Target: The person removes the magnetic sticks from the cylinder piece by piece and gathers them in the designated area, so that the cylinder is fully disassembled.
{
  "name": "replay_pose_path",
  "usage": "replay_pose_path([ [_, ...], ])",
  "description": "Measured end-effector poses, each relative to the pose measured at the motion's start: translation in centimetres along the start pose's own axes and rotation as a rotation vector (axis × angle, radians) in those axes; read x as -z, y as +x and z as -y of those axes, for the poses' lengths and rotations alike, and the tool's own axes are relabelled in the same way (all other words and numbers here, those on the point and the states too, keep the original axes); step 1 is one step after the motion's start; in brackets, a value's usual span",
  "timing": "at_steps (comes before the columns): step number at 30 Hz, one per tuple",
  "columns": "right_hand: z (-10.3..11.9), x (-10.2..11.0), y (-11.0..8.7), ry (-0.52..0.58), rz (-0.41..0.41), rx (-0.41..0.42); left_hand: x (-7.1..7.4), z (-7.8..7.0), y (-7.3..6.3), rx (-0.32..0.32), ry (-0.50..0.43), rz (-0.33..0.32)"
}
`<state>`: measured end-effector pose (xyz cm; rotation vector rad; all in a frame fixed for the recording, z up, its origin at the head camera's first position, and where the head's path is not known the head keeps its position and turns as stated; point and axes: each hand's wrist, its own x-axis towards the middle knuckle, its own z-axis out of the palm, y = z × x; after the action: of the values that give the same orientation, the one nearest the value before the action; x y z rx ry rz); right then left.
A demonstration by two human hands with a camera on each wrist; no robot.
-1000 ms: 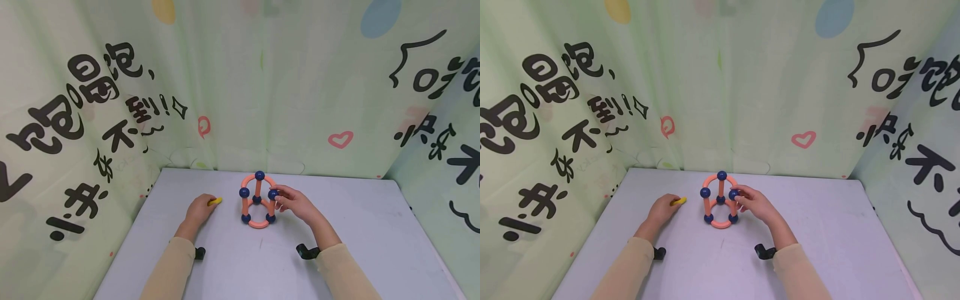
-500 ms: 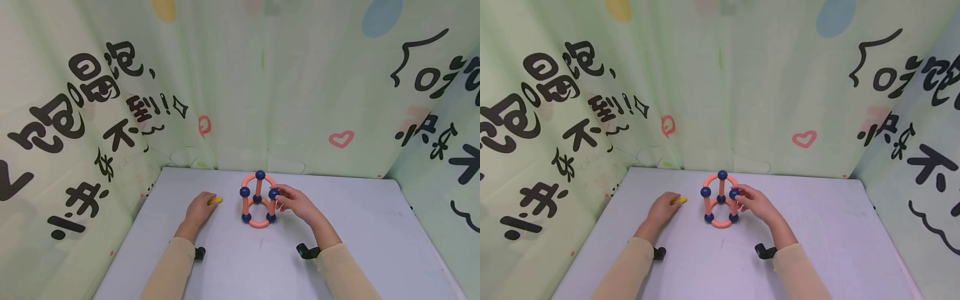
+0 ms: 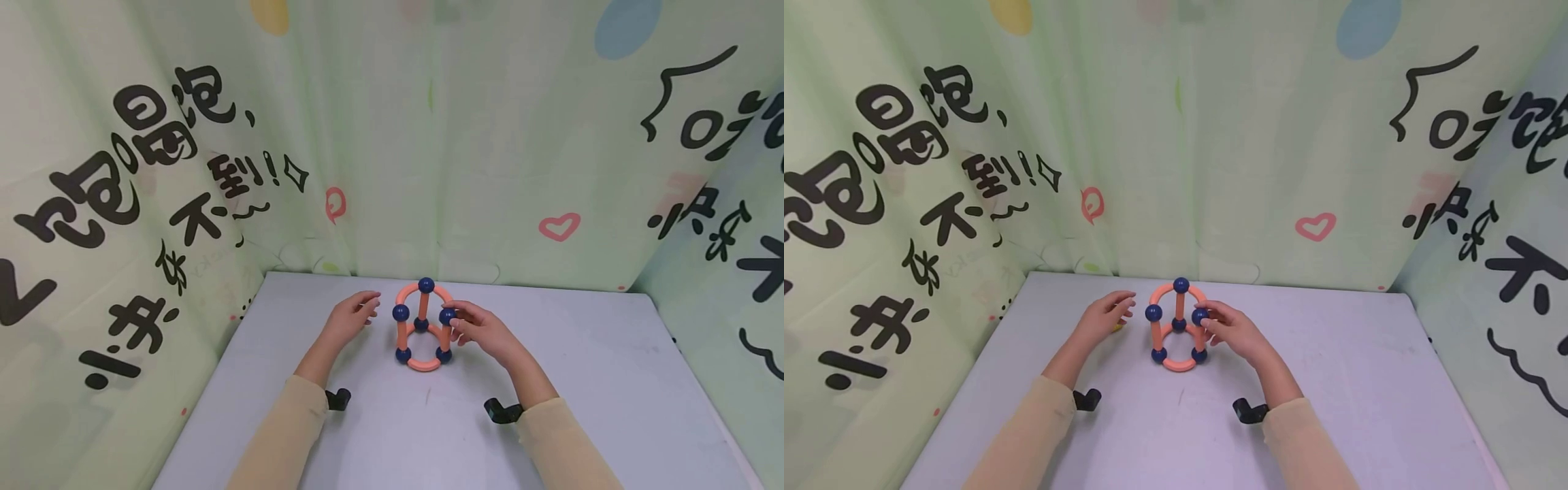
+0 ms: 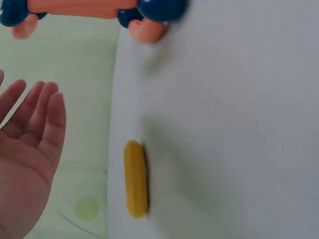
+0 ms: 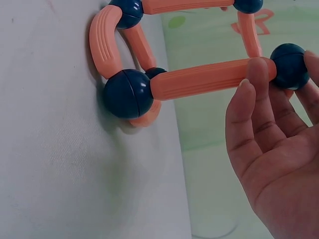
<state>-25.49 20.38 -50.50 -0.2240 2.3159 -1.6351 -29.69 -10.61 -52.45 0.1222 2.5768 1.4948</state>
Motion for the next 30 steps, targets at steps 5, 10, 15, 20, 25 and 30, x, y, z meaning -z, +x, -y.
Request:
replay_pose_path([
  [5,-0.4,0.0,0.0,0.005,-0.006,0.007,-0.8,-1.6,0.6,0.029,-0.123,0.125],
  [10,-0.7,-0.1,0.0,0.005,-0.021,0.008,-1.6,-2.7,0.7,0.028,-0.16,0.159],
  [15,-0.7,-0.2,-0.1,-0.011,-0.027,0.01,-2.2,-4.1,0.0,-0.039,-0.025,0.028],
  [20,-0.7,-0.3,-0.3,0.011,-0.026,0.024,-2.9,-6.1,-2.1,-0.273,0.302,-0.154],
  [25,-0.6,-0.2,-0.4,0.039,-0.041,0.044,-4.0,-7.5,-3.5,-0.384,0.48,-0.203],
  [30,-0.7,-0.3,-0.4,0.048,-0.038,0.049,-4.6,-6.8,-3.4,-0.158,0.337,-0.168],
])
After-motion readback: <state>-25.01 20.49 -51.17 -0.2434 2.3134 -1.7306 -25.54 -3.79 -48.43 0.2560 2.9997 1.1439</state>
